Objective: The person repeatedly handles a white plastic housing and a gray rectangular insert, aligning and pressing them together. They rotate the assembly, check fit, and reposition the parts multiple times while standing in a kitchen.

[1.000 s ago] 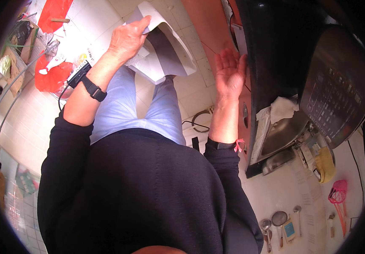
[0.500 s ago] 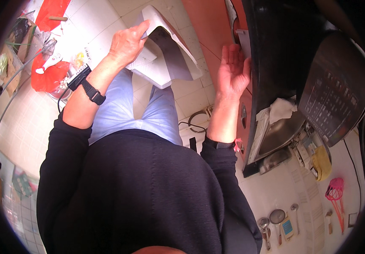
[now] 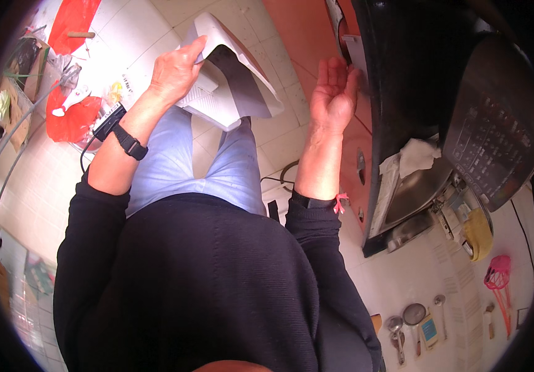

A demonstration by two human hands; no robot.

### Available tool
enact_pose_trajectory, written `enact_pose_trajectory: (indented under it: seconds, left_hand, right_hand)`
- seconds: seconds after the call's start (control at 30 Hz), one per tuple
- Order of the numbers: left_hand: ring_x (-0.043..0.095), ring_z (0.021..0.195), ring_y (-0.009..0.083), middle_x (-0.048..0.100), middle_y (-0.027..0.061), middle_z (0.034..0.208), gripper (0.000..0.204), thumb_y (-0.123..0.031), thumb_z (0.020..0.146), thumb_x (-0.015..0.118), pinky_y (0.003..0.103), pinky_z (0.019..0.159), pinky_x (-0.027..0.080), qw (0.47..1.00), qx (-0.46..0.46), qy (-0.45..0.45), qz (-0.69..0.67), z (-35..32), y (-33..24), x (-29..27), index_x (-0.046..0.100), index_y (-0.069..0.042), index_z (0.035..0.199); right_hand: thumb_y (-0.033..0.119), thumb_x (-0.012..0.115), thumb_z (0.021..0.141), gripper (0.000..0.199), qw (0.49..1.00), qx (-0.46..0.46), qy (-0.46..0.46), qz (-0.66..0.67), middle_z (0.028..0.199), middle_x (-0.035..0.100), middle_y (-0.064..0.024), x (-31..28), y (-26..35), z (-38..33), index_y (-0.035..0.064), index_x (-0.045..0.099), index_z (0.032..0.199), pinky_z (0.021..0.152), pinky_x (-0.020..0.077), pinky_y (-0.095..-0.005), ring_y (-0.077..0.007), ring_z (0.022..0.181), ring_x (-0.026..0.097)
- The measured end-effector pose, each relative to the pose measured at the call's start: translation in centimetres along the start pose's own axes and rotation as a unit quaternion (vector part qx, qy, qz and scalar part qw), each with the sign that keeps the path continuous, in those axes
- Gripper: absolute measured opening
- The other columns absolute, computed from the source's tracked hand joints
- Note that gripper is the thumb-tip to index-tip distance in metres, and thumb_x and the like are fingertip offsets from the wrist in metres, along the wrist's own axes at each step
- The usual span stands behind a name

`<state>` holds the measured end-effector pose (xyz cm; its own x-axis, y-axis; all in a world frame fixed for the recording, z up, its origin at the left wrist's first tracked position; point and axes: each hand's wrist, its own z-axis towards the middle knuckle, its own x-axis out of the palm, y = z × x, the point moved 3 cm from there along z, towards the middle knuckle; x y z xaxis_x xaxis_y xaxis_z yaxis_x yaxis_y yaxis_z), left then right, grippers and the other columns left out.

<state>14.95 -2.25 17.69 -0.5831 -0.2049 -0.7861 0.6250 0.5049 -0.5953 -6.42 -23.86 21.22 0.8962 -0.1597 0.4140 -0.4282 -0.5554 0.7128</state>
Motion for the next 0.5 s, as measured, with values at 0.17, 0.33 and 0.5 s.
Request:
enact_pose_trajectory:
  seconds: [0.17, 0.33, 0.5]
  left_hand:
    - [0.066, 0.078, 0.0373, 0.068, 0.011, 0.085, 0.037, -0.014, 0.082, 0.068, 0.047, 0.066, 0.053, 0.999, -0.019, 0.022, 0.018, 0.1, 0.4, 0.4, 0.052, -0.013, 0.115]
    - [0.066, 0.079, 0.0366, 0.069, 0.0119, 0.088, 0.039, -0.015, 0.082, 0.067, 0.046, 0.067, 0.053, 1.0, -0.026, 0.014, 0.011, 0.6, 1.5, 1.1, 0.054, -0.016, 0.119]
    - [0.067, 0.079, 0.0352, 0.069, 0.0113, 0.086, 0.039, -0.017, 0.081, 0.068, 0.046, 0.065, 0.053, 0.997, -0.051, -0.058, 0.018, 0.0, 3.9, 3.9, 0.056, -0.016, 0.118]
  right_hand:
    - [0.031, 0.067, 0.09, 0.062, 0.994, 0.048, 0.06, 0.077, 0.123, 0.057, -0.0206, 2.6, 0.7, -0.9, -0.0068, 0.04, 0.132, 0.111, 0.0365, -0.0538, -0.0334, 0.112, 0.058]
    - [0.042, 0.062, 0.091, 0.07, 0.997, 0.02, -0.001, 0.075, 0.127, 0.054, -0.0245, 4.5, 0.3, -1.0, -0.0099, 0.04, 0.133, 0.112, 0.0343, -0.0554, -0.037, 0.119, 0.053]
    - [0.051, 0.055, 0.092, 0.069, 0.993, 0.06, -0.002, 0.103, 0.125, 0.055, -0.026, 4.1, 1.2, -0.4, -0.0082, 0.048, 0.128, 0.111, 0.0347, -0.0577, -0.0387, 0.118, 0.053]
